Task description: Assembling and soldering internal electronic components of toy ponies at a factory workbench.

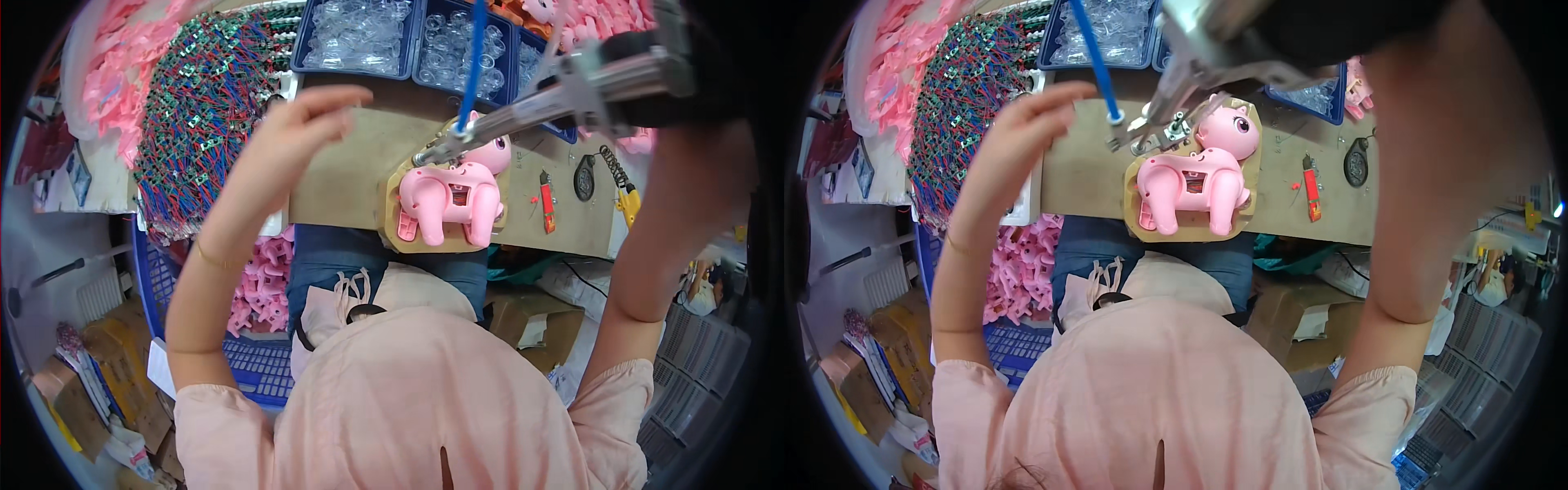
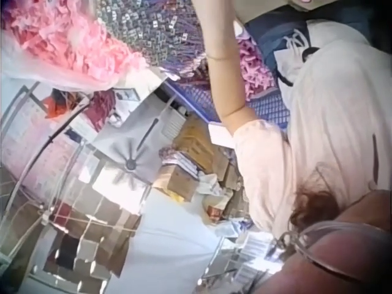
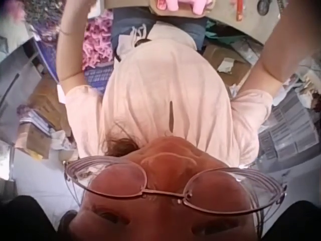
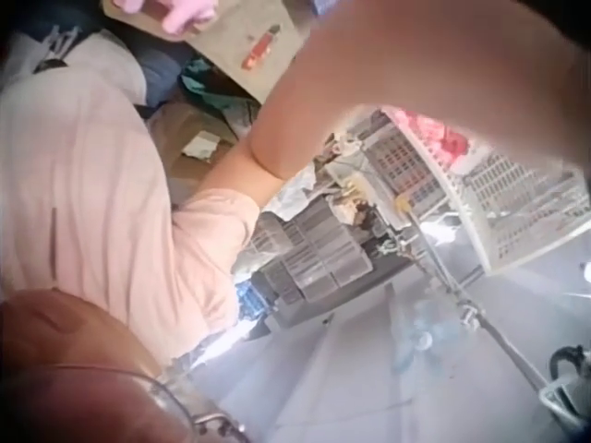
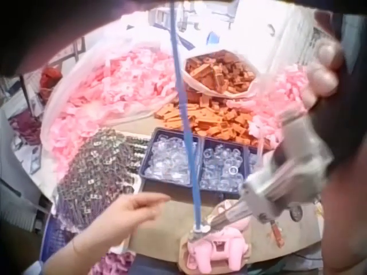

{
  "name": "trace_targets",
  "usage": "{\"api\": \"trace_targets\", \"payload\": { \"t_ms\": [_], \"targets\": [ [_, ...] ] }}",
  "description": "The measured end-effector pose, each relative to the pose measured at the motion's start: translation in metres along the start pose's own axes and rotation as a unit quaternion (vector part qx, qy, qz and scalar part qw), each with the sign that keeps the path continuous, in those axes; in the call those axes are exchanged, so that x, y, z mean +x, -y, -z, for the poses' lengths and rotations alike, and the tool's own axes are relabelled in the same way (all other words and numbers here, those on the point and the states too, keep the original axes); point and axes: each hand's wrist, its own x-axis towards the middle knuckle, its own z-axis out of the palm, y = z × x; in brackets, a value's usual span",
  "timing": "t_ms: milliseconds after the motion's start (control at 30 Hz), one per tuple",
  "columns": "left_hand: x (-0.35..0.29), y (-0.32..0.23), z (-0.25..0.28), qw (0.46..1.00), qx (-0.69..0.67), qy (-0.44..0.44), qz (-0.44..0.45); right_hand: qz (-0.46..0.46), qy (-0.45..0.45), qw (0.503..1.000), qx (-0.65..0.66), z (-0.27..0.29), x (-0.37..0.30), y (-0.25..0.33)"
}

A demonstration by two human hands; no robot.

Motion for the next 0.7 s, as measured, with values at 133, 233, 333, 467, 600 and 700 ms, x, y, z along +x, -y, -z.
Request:
{"api": "trace_targets", "payload": {
  "t_ms": [133,233,333,467,600,700],
  "targets": [
    [-0.05,0.022,-0.026,0.978,-0.172,0.025,0.112,-0.019,0.044,0.998,0.03,-0.039,-0.004,-0.003],
    [-0.08,0.028,-0.048,0.995,-0.083,0.006,0.063,-0.037,0.08,0.994,0.064,-0.026,0.0,-0.004],
    [-0.093,0.036,-0.067,0.954,0.222,0.001,-0.202,-0.05,0.104,0.99,0.086,-0.039,-0.001,-0.007],
    [-0.094,0.051,-0.084,0.902,0.262,0.063,-0.338,-0.072,0.141,0.979,0.126,-0.039,0.002,-0.01],
    [-0.101,0.057,-0.095,0.851,0.384,0.043,-0.356,-0.093,0.17,0.968,0.159,-0.066,0.002,-0.015],
    [-0.102,0.054,-0.095,0.84,0.414,0.058,-0.346,-0.096,0.187,0.961,0.18,-0.046,0.01,-0.023]
  ]
}}
